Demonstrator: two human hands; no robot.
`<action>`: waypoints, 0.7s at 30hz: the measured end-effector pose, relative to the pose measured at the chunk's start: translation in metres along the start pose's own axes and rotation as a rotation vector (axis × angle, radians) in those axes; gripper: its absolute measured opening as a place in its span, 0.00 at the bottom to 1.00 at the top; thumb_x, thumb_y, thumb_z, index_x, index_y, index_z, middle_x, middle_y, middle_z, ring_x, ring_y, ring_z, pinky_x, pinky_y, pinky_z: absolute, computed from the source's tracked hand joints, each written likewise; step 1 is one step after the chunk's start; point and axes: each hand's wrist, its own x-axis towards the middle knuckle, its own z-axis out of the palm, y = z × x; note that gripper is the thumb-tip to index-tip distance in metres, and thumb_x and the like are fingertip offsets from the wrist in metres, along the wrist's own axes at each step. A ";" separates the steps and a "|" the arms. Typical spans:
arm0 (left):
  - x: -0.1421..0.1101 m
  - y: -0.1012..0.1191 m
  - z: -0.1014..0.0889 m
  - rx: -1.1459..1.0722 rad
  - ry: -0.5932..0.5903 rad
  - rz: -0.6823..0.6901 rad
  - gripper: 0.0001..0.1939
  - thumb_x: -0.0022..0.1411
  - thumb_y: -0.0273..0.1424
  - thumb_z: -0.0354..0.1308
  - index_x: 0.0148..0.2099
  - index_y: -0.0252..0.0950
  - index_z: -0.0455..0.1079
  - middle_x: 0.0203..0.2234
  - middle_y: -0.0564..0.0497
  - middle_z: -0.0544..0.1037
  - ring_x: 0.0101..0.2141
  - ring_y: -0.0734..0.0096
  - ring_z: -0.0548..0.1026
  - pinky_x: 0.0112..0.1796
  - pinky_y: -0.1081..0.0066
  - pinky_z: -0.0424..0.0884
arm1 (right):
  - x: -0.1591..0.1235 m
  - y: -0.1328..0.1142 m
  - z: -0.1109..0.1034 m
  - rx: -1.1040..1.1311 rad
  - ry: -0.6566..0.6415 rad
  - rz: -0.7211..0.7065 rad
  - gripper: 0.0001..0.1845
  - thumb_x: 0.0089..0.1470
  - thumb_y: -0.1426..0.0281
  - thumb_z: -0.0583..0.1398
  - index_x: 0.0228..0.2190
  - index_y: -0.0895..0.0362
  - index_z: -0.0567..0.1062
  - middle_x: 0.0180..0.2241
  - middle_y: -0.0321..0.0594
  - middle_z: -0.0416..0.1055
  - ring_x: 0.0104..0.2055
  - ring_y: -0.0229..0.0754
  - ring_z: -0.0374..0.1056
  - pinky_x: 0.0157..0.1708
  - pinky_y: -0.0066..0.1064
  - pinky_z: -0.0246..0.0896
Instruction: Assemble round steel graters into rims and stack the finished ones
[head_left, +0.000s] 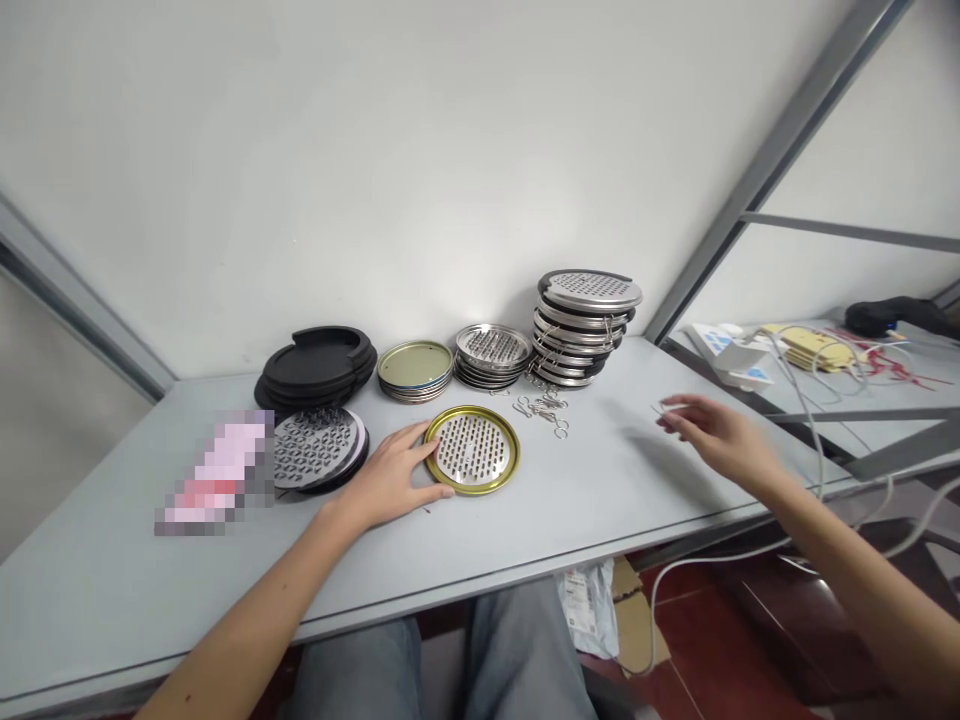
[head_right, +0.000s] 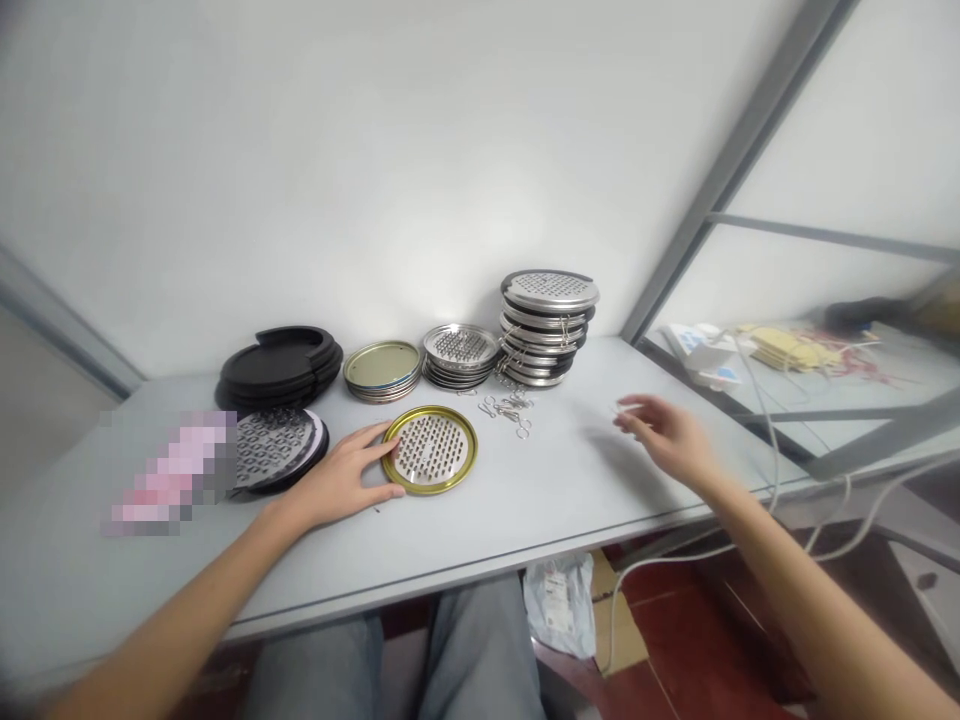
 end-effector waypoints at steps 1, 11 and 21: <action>0.000 0.000 0.000 0.003 -0.003 -0.001 0.39 0.53 0.54 0.58 0.61 0.37 0.64 0.64 0.42 0.57 0.62 0.49 0.56 0.61 0.52 0.55 | 0.000 -0.017 0.011 0.234 -0.065 0.014 0.20 0.50 0.59 0.61 0.45 0.53 0.72 0.30 0.43 0.75 0.33 0.44 0.71 0.33 0.34 0.67; 0.000 0.001 -0.002 0.007 -0.022 -0.014 0.39 0.54 0.54 0.57 0.61 0.36 0.63 0.64 0.41 0.57 0.63 0.50 0.56 0.61 0.53 0.54 | 0.026 -0.122 0.105 1.064 -0.364 0.165 0.12 0.53 0.63 0.59 0.40 0.52 0.73 0.27 0.33 0.69 0.26 0.33 0.65 0.29 0.25 0.66; 0.001 -0.002 -0.002 0.050 -0.030 0.001 0.40 0.55 0.55 0.56 0.62 0.34 0.63 0.63 0.40 0.57 0.62 0.51 0.57 0.61 0.55 0.55 | 0.048 -0.148 0.155 1.144 -0.529 0.209 0.13 0.54 0.63 0.59 0.40 0.56 0.75 0.24 0.34 0.73 0.23 0.32 0.67 0.24 0.23 0.63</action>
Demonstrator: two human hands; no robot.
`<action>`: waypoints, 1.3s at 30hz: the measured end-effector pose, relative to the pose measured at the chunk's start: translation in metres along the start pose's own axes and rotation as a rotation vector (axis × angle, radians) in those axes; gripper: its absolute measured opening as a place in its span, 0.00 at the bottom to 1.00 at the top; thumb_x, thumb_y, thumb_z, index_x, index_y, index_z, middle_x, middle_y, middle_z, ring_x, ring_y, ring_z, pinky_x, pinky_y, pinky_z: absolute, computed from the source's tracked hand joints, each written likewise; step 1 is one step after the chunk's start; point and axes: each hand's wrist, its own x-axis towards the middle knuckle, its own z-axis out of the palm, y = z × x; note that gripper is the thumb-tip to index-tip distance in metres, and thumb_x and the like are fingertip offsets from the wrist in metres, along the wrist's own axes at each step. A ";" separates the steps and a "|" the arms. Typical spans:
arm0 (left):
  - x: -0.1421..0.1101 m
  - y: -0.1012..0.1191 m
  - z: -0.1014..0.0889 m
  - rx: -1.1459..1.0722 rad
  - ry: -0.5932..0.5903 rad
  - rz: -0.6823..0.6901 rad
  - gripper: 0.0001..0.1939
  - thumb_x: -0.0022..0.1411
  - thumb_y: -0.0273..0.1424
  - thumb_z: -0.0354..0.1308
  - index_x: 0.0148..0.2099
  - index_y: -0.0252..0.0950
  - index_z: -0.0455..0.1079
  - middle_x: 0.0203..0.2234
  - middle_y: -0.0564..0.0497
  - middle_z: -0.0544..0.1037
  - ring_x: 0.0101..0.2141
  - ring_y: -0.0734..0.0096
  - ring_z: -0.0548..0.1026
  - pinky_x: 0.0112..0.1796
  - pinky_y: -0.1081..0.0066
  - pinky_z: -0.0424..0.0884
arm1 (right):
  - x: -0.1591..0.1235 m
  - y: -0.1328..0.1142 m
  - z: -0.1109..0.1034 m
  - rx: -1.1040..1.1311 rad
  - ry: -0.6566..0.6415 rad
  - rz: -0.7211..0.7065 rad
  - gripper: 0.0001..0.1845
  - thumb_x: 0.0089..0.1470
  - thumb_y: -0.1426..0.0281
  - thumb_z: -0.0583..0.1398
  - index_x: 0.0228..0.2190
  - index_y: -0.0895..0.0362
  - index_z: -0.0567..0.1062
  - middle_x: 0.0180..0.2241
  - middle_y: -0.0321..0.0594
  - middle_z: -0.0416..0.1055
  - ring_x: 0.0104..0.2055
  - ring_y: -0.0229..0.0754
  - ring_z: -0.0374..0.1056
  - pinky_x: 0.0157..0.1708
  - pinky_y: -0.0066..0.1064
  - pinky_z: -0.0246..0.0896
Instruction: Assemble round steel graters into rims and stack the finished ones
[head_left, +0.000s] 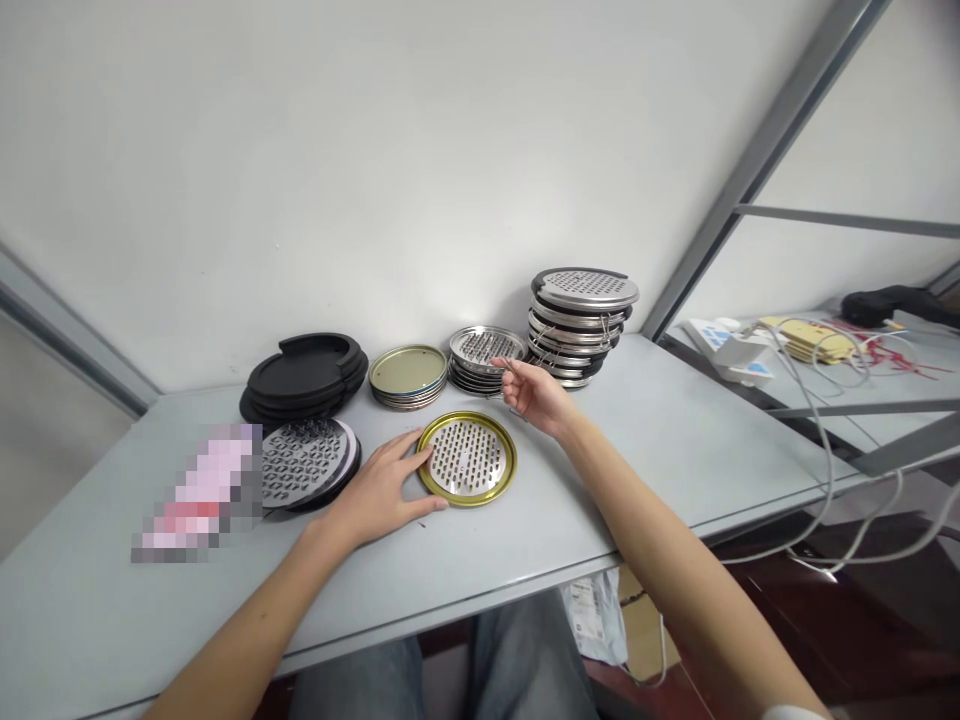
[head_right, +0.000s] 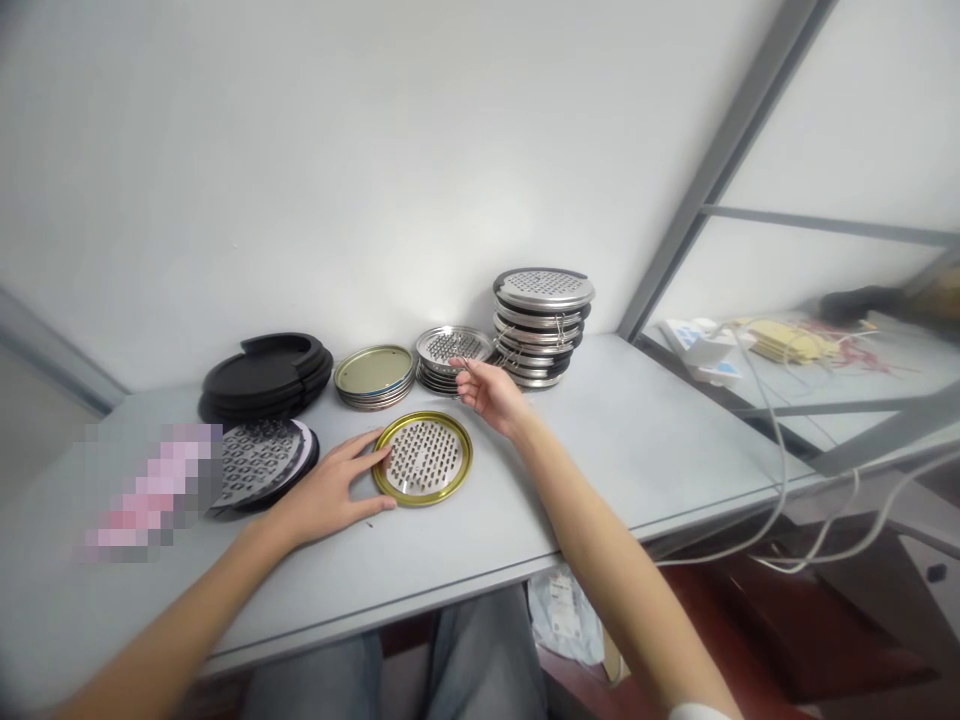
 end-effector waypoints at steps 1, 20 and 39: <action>0.000 0.000 0.000 -0.002 -0.005 -0.007 0.40 0.55 0.55 0.56 0.62 0.35 0.62 0.64 0.40 0.57 0.62 0.51 0.57 0.61 0.55 0.55 | -0.001 0.002 -0.002 -0.045 -0.012 -0.037 0.14 0.54 0.62 0.59 0.40 0.56 0.75 0.25 0.35 0.73 0.24 0.33 0.67 0.23 0.24 0.62; -0.001 -0.002 -0.002 -0.049 0.013 -0.016 0.39 0.53 0.54 0.58 0.61 0.35 0.64 0.64 0.41 0.57 0.62 0.52 0.56 0.61 0.55 0.54 | -0.031 0.028 -0.090 -1.407 0.337 -0.584 0.14 0.52 0.71 0.56 0.38 0.58 0.77 0.37 0.46 0.75 0.42 0.51 0.68 0.46 0.44 0.62; 0.000 0.004 -0.002 0.014 0.181 0.023 0.39 0.50 0.51 0.63 0.59 0.36 0.62 0.56 0.42 0.67 0.56 0.53 0.63 0.57 0.54 0.60 | -0.009 0.046 -0.004 -1.215 -0.196 -0.679 0.13 0.59 0.66 0.55 0.40 0.56 0.77 0.42 0.47 0.73 0.45 0.47 0.68 0.48 0.42 0.63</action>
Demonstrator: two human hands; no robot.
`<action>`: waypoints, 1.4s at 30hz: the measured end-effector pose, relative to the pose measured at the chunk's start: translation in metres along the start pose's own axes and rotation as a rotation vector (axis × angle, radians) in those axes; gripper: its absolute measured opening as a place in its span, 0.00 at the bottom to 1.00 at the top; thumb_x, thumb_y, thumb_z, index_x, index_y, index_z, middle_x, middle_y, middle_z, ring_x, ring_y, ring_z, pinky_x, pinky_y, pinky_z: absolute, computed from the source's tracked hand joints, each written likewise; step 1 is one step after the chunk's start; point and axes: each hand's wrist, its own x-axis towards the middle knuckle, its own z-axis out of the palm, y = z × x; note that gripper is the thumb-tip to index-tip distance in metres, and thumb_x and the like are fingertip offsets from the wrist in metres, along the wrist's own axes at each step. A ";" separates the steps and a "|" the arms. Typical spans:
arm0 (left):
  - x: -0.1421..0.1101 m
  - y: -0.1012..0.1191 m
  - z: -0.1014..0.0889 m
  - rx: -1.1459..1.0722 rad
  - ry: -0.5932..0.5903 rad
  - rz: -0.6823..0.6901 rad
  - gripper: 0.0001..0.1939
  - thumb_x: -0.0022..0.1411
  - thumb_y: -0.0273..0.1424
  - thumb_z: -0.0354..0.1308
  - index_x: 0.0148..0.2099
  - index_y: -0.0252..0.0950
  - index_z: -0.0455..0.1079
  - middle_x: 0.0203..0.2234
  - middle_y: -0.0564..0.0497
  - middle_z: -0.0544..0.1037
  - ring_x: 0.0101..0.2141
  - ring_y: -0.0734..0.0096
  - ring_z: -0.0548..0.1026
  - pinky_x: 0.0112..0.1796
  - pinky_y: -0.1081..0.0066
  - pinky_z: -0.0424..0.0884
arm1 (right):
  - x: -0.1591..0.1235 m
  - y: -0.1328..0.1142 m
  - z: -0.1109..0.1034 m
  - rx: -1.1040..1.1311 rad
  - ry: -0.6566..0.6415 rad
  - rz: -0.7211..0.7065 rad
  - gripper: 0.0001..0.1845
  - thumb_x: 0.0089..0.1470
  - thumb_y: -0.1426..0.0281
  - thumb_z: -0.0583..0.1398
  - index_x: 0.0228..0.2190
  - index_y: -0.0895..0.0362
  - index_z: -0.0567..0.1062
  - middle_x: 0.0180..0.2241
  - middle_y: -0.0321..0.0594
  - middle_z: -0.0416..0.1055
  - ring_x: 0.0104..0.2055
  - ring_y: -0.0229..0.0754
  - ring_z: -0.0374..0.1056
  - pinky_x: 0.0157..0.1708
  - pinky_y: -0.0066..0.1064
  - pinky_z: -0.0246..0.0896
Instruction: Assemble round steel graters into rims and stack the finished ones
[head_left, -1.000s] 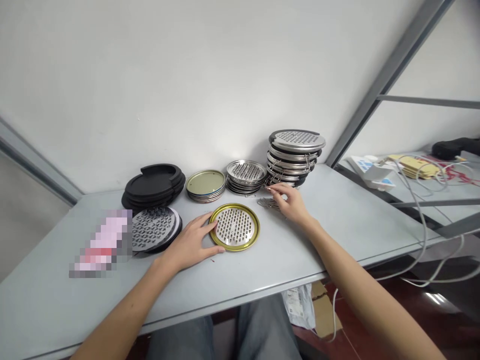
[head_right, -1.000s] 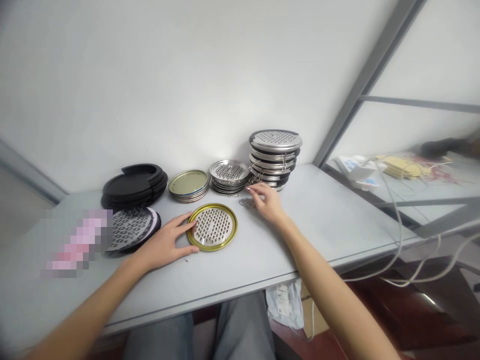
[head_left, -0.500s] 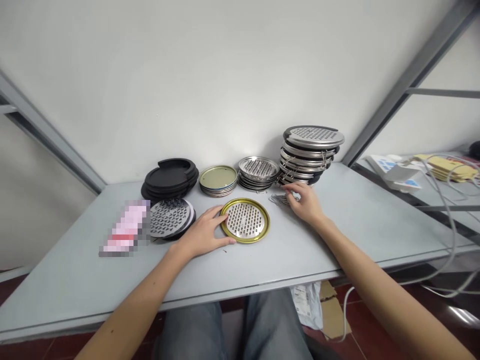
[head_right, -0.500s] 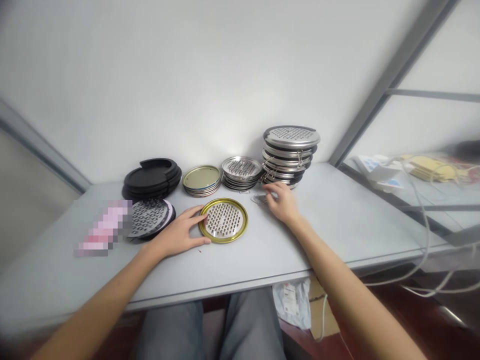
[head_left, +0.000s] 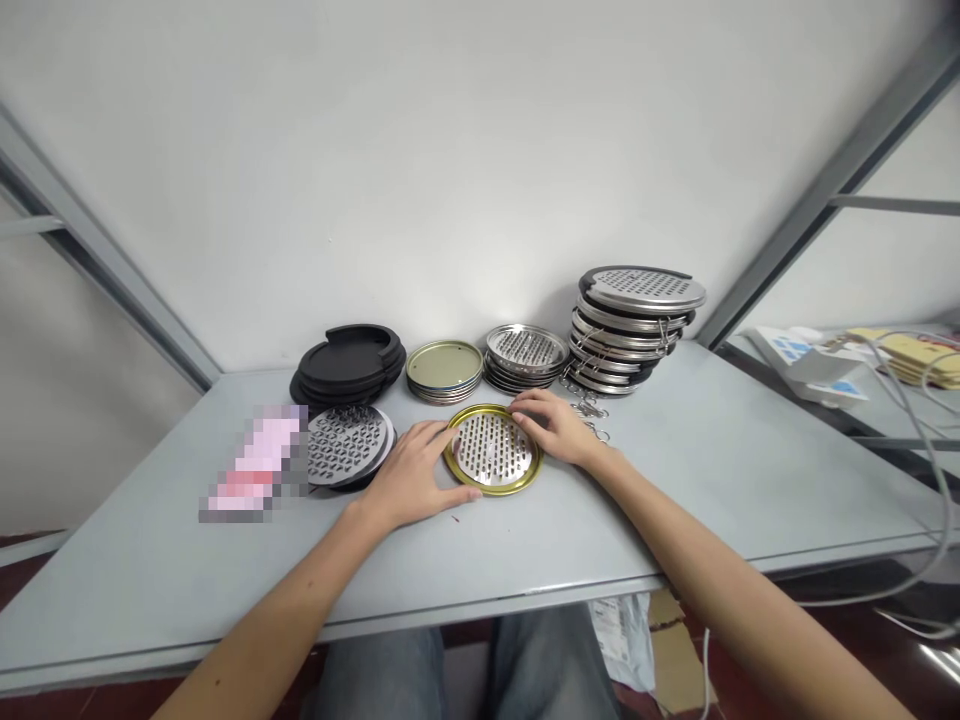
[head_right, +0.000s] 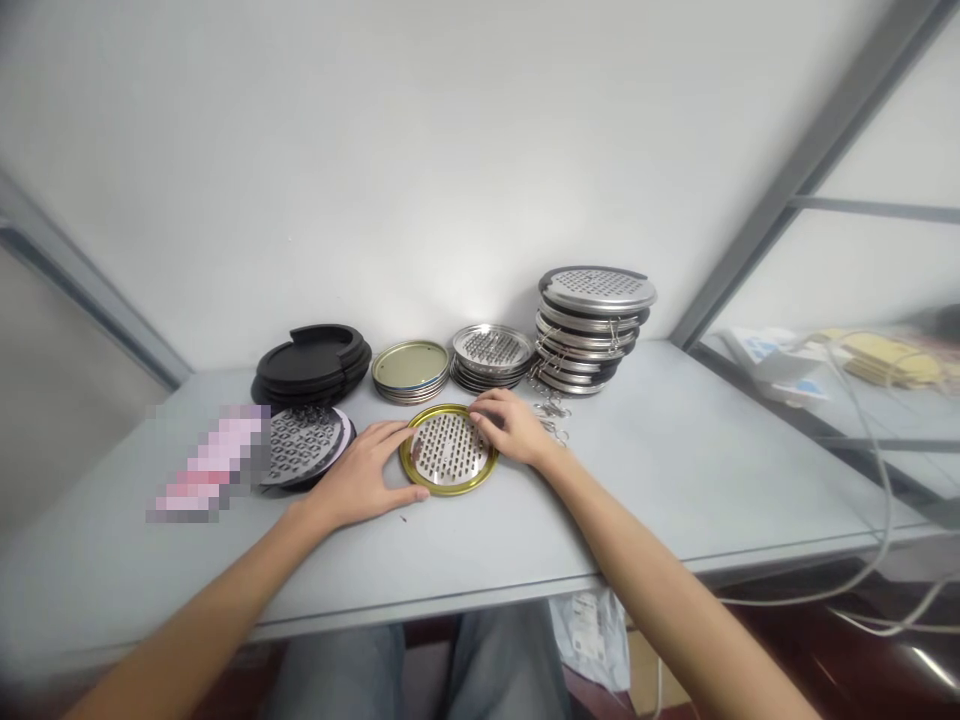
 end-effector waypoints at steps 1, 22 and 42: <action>0.000 0.000 0.001 -0.006 0.000 -0.003 0.40 0.50 0.51 0.63 0.60 0.37 0.61 0.56 0.42 0.66 0.57 0.52 0.62 0.58 0.54 0.60 | -0.001 0.001 0.000 0.011 -0.010 0.012 0.14 0.59 0.65 0.55 0.39 0.57 0.78 0.42 0.47 0.73 0.45 0.47 0.68 0.48 0.42 0.63; 0.001 -0.005 0.003 -0.016 -0.077 0.019 0.40 0.53 0.51 0.61 0.63 0.35 0.58 0.60 0.39 0.62 0.61 0.54 0.57 0.60 0.54 0.56 | -0.001 -0.003 -0.001 0.080 -0.086 0.040 0.13 0.58 0.67 0.55 0.40 0.58 0.77 0.43 0.47 0.73 0.46 0.47 0.68 0.50 0.43 0.62; 0.001 -0.005 0.003 0.055 0.001 0.050 0.35 0.54 0.51 0.60 0.58 0.36 0.65 0.58 0.39 0.66 0.57 0.50 0.63 0.56 0.50 0.61 | -0.001 -0.004 -0.005 0.060 -0.069 0.063 0.14 0.59 0.66 0.54 0.42 0.57 0.75 0.42 0.46 0.75 0.44 0.47 0.70 0.47 0.42 0.64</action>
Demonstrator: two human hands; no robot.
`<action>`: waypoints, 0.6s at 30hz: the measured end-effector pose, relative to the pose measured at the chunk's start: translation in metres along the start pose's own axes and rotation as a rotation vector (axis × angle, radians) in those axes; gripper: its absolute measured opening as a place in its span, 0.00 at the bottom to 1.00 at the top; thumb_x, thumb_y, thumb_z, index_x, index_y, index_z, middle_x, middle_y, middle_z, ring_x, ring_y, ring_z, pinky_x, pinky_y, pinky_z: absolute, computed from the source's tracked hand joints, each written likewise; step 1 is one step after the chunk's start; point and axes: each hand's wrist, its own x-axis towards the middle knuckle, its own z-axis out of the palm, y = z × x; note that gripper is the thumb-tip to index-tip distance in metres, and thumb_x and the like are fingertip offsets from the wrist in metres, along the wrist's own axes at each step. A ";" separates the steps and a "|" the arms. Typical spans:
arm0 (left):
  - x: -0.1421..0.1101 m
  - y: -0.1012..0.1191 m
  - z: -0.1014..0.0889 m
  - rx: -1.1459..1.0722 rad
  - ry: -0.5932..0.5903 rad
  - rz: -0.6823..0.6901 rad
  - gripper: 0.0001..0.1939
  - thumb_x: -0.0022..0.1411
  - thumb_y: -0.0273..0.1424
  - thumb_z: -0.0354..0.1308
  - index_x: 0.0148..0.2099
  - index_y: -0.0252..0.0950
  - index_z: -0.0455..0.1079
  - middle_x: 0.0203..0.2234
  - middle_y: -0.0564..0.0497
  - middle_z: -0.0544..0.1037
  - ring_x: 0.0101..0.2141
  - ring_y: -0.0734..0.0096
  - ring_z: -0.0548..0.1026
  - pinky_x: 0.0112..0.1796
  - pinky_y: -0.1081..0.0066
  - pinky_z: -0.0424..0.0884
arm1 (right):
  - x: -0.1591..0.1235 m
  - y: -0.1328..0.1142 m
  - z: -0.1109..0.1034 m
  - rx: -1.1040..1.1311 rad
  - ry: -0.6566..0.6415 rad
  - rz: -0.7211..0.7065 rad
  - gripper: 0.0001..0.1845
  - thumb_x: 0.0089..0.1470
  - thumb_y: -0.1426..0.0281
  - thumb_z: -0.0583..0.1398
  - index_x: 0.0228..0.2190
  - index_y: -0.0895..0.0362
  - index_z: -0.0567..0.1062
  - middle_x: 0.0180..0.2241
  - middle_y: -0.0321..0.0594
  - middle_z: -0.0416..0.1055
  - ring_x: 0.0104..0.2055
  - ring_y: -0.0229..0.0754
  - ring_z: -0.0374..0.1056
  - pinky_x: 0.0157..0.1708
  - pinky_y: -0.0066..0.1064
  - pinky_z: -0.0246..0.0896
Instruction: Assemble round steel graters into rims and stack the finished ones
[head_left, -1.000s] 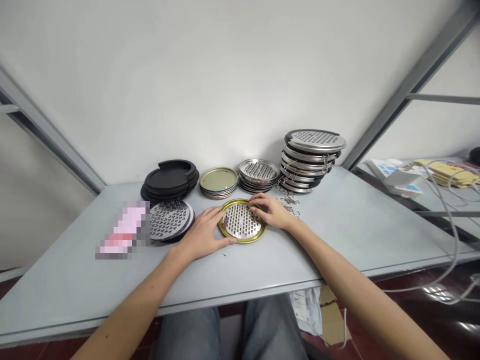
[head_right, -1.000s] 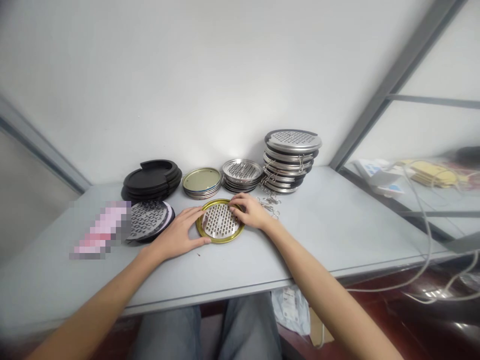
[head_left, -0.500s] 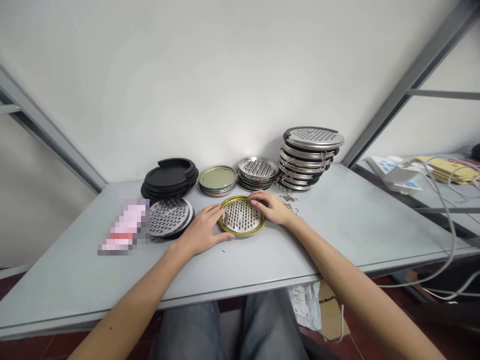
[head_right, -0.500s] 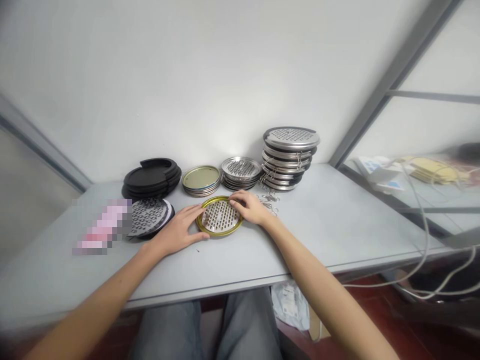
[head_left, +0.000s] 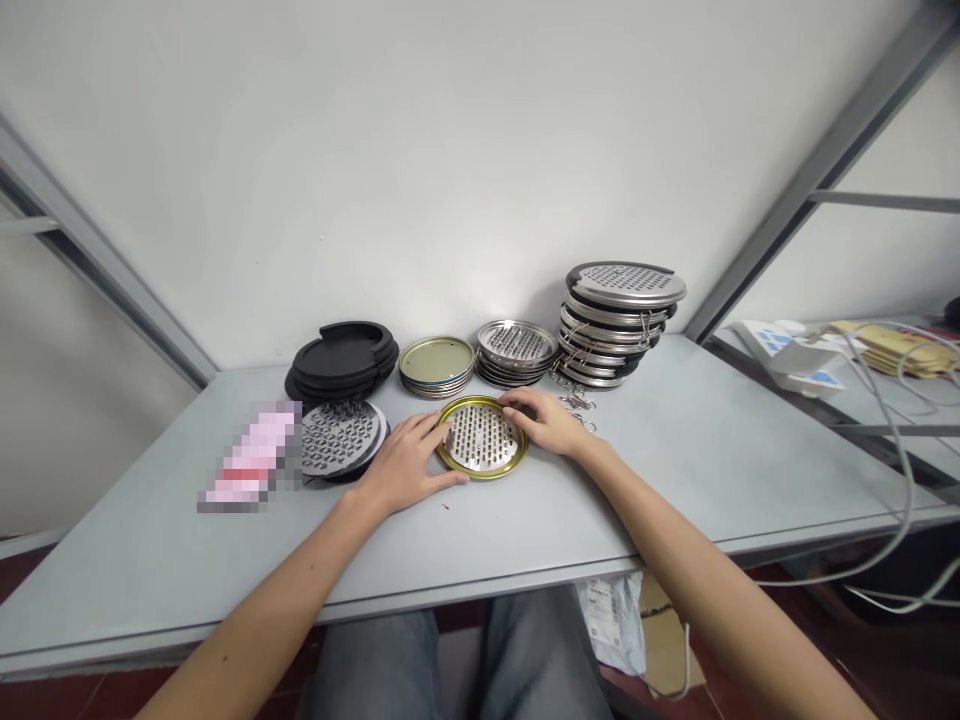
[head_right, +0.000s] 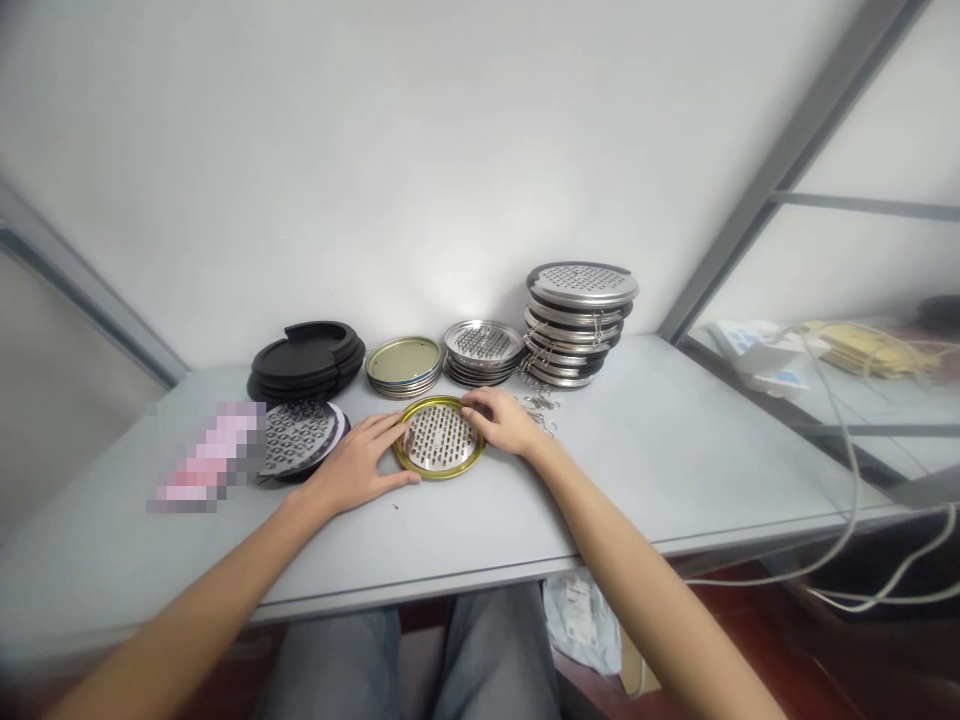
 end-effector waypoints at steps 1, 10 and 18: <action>0.000 0.000 0.001 -0.002 0.003 -0.003 0.35 0.54 0.51 0.60 0.58 0.36 0.65 0.58 0.39 0.66 0.57 0.50 0.63 0.56 0.50 0.61 | 0.000 0.000 0.000 0.001 -0.004 -0.007 0.14 0.58 0.66 0.55 0.42 0.57 0.76 0.42 0.46 0.75 0.44 0.47 0.70 0.47 0.42 0.64; 0.000 0.002 0.002 -0.012 -0.023 -0.037 0.34 0.55 0.50 0.60 0.58 0.35 0.66 0.58 0.38 0.65 0.58 0.51 0.63 0.57 0.52 0.61 | 0.000 0.000 -0.001 -0.016 -0.005 -0.008 0.12 0.56 0.68 0.57 0.40 0.57 0.76 0.42 0.46 0.74 0.44 0.47 0.69 0.47 0.41 0.63; 0.000 0.001 0.002 -0.056 -0.021 -0.057 0.33 0.54 0.50 0.60 0.57 0.37 0.67 0.59 0.41 0.64 0.58 0.52 0.62 0.57 0.52 0.60 | 0.000 0.003 -0.001 -0.068 0.005 0.015 0.12 0.55 0.69 0.57 0.39 0.58 0.77 0.40 0.46 0.75 0.43 0.47 0.70 0.46 0.41 0.64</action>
